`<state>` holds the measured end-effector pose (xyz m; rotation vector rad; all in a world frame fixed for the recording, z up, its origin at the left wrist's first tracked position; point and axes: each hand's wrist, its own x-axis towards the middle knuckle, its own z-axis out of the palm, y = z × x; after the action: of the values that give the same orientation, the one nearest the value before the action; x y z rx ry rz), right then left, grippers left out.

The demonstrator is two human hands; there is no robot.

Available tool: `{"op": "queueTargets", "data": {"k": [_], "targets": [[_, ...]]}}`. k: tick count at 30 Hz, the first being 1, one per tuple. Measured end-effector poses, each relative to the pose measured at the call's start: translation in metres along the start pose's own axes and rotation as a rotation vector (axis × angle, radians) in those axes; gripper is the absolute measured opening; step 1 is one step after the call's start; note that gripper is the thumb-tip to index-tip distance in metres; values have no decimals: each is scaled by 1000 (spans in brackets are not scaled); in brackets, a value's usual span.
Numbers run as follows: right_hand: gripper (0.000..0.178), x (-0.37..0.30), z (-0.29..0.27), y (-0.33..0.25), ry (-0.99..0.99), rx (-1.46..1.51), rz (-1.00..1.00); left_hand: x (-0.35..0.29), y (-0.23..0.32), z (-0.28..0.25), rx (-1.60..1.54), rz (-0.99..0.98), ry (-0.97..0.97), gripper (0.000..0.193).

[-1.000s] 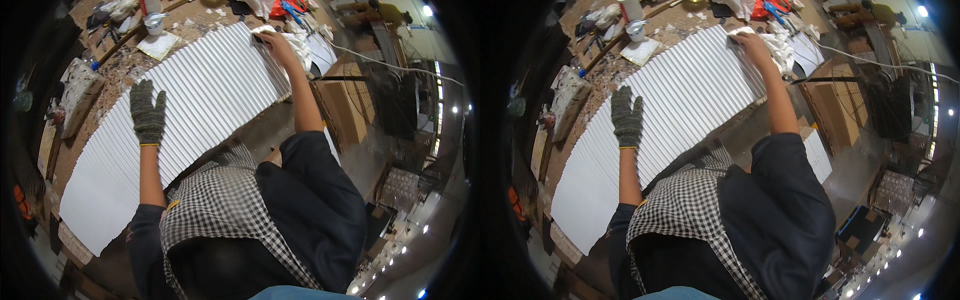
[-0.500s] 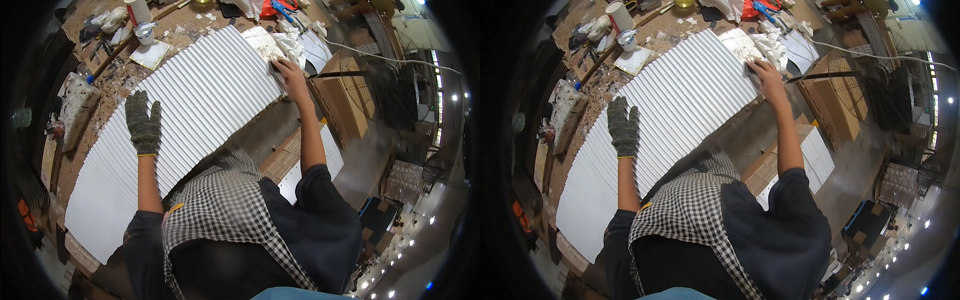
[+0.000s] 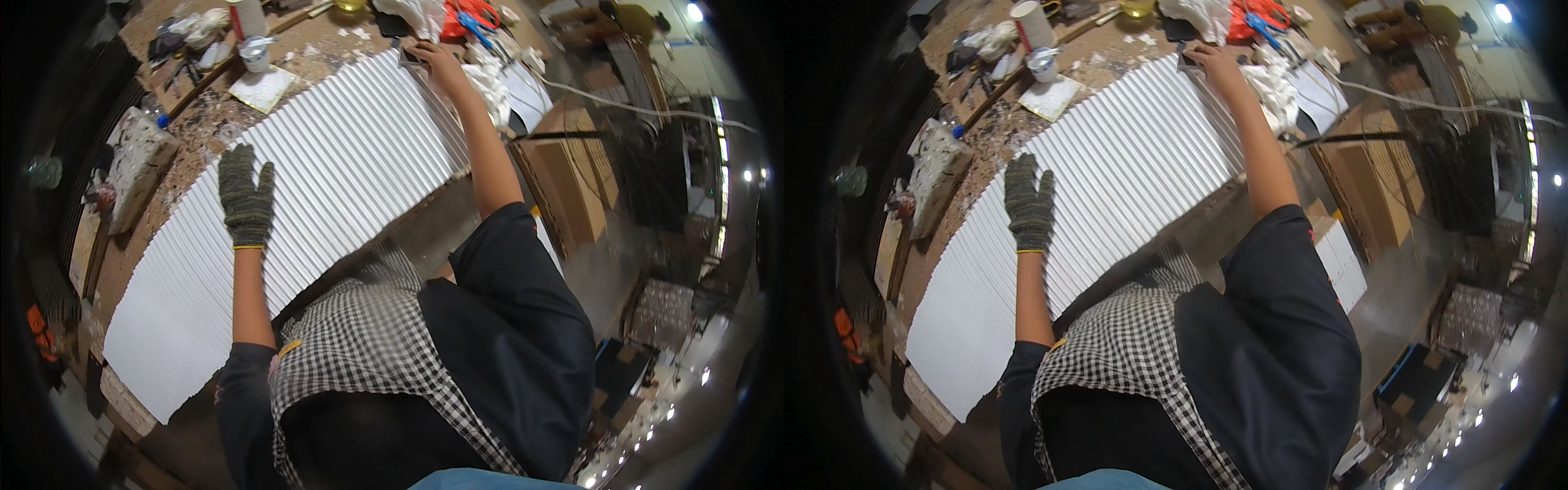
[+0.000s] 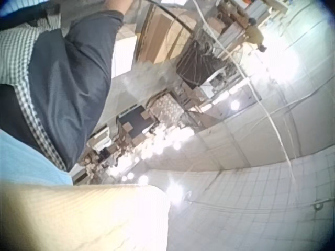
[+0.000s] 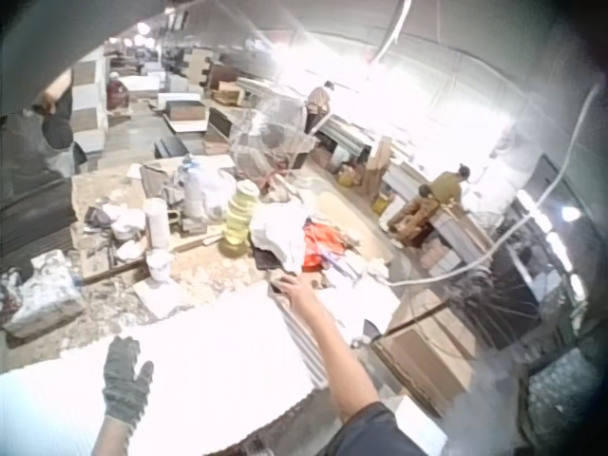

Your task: The person sands a long white corrugated wooden panel on a workbench using a sanding block. They repeatedly rub the surface along the length of the panel, occasionally repositioning the panel and adjusting their grip.

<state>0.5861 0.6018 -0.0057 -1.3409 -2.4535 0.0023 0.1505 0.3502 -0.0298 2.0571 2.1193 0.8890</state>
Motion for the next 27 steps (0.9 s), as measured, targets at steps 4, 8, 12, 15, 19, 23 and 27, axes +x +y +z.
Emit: {"op": "queueTargets", "data": {"k": [4, 8, 12, 15, 19, 23, 27], "targets": [[59, -121, -66, -29, -88, 2, 113, -5, -3, 1, 9, -29, -18, 53], [57, -244, -139, -59, -126, 110, 382, -1, 7, -1, -14, -101, -71, 54], [56, -254, -156, -81, -130, 133, 411, -2, 3, -2, 11, -76, -85, 54], [53, -202, -122, -90, -59, 85, 258, -2, -1, 0, 17, -71, -87, 54], [50, -125, -61, -64, 45, -3, 90, 2, -2, 1, 31, -22, -67, 53], [55, -76, -51, -64, 128, 24, 60, 2, -1, 0, 81, 17, -44, 47], [57, -131, -67, -51, -53, 53, 106, 0, 0, 1, 45, -25, -56, 51]]}}
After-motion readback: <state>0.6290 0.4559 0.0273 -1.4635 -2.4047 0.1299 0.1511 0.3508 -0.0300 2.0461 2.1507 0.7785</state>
